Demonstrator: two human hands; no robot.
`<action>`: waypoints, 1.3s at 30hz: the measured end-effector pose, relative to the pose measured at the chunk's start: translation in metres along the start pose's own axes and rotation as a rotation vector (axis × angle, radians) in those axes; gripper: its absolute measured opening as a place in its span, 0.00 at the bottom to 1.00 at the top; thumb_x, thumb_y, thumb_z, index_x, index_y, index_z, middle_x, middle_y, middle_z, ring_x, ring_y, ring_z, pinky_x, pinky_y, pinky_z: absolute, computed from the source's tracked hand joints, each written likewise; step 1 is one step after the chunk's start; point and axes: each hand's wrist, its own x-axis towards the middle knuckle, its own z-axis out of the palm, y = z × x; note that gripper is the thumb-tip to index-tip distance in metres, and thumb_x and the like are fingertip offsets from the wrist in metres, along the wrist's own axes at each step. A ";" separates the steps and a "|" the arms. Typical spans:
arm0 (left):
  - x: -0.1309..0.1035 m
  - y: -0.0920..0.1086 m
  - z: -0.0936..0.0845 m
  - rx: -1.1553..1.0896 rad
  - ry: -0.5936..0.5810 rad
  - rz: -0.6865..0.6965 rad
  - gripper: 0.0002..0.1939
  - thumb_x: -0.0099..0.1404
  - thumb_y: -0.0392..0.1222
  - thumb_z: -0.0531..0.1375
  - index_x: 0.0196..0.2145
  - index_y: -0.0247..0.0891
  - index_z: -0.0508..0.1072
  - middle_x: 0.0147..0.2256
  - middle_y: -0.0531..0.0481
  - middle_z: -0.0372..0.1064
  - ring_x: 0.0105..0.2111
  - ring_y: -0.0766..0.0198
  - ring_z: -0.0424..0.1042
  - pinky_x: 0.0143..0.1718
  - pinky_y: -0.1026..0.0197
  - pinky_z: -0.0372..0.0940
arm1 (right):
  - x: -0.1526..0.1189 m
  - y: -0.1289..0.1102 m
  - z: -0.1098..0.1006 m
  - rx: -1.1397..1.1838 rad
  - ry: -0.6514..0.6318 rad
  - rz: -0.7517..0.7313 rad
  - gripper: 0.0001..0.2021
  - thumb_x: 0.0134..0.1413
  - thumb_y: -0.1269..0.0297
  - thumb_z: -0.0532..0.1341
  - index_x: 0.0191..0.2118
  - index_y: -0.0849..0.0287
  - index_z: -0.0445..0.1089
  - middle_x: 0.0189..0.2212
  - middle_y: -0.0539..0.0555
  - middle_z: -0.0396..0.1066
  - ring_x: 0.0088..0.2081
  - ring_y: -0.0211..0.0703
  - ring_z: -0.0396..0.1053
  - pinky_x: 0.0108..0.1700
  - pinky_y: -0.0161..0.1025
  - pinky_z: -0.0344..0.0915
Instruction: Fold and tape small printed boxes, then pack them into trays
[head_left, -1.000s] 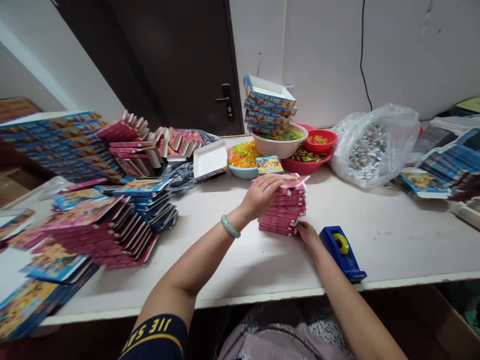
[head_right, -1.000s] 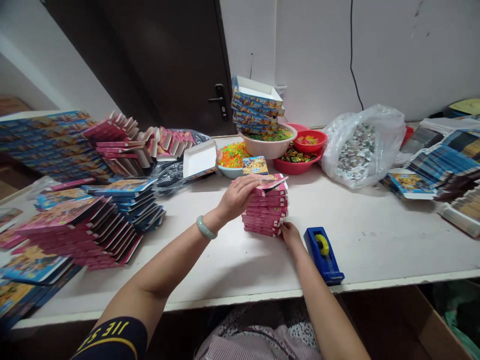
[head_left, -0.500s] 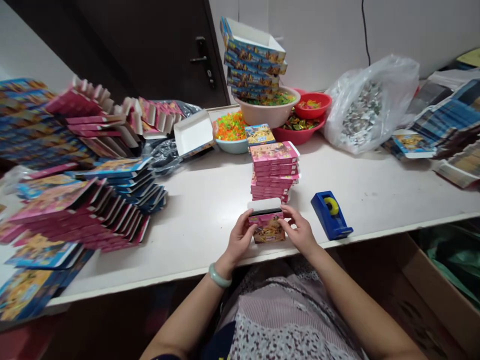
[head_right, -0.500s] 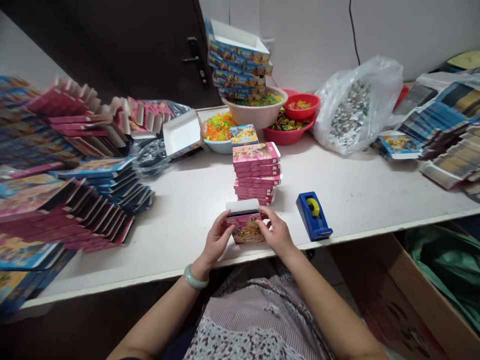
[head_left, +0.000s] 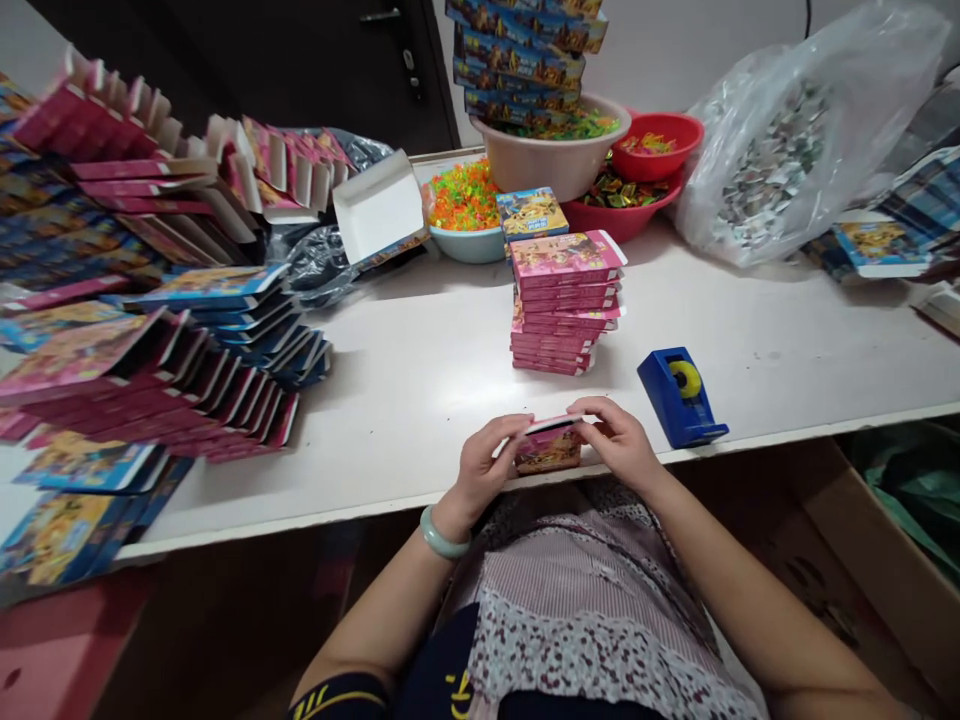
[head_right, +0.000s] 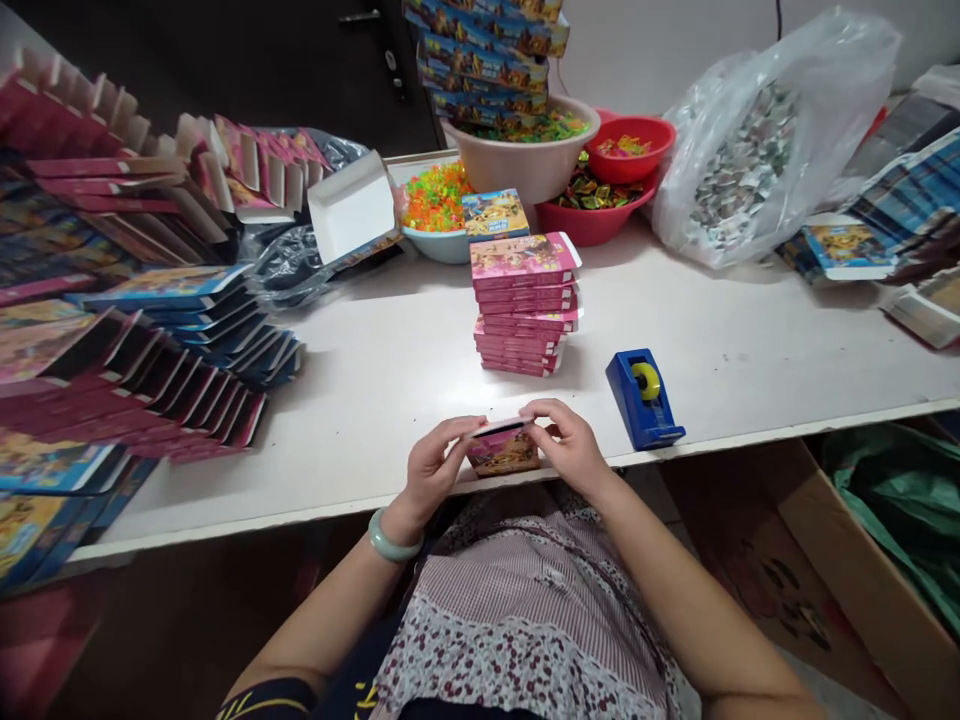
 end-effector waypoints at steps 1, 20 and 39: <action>0.000 0.003 -0.001 0.016 -0.056 0.083 0.11 0.65 0.36 0.61 0.46 0.40 0.74 0.46 0.44 0.75 0.47 0.60 0.75 0.48 0.57 0.71 | -0.003 -0.004 -0.003 -0.046 -0.059 -0.048 0.09 0.58 0.59 0.63 0.43 0.53 0.72 0.42 0.55 0.71 0.44 0.44 0.71 0.36 0.37 0.72; -0.007 -0.001 -0.019 0.234 -0.337 0.383 0.22 0.66 0.31 0.59 0.56 0.43 0.66 0.51 0.41 0.70 0.49 0.61 0.73 0.43 0.59 0.73 | -0.023 0.002 -0.016 -0.368 -0.206 -0.537 0.16 0.62 0.72 0.58 0.53 0.48 0.67 0.48 0.56 0.71 0.48 0.44 0.71 0.46 0.44 0.73; 0.017 0.002 0.038 0.252 -0.077 0.179 0.16 0.65 0.31 0.60 0.48 0.44 0.72 0.44 0.48 0.70 0.43 0.63 0.72 0.42 0.59 0.72 | -0.053 0.000 -0.144 -0.991 0.424 0.254 0.11 0.60 0.59 0.60 0.40 0.58 0.77 0.43 0.61 0.67 0.42 0.54 0.69 0.46 0.51 0.68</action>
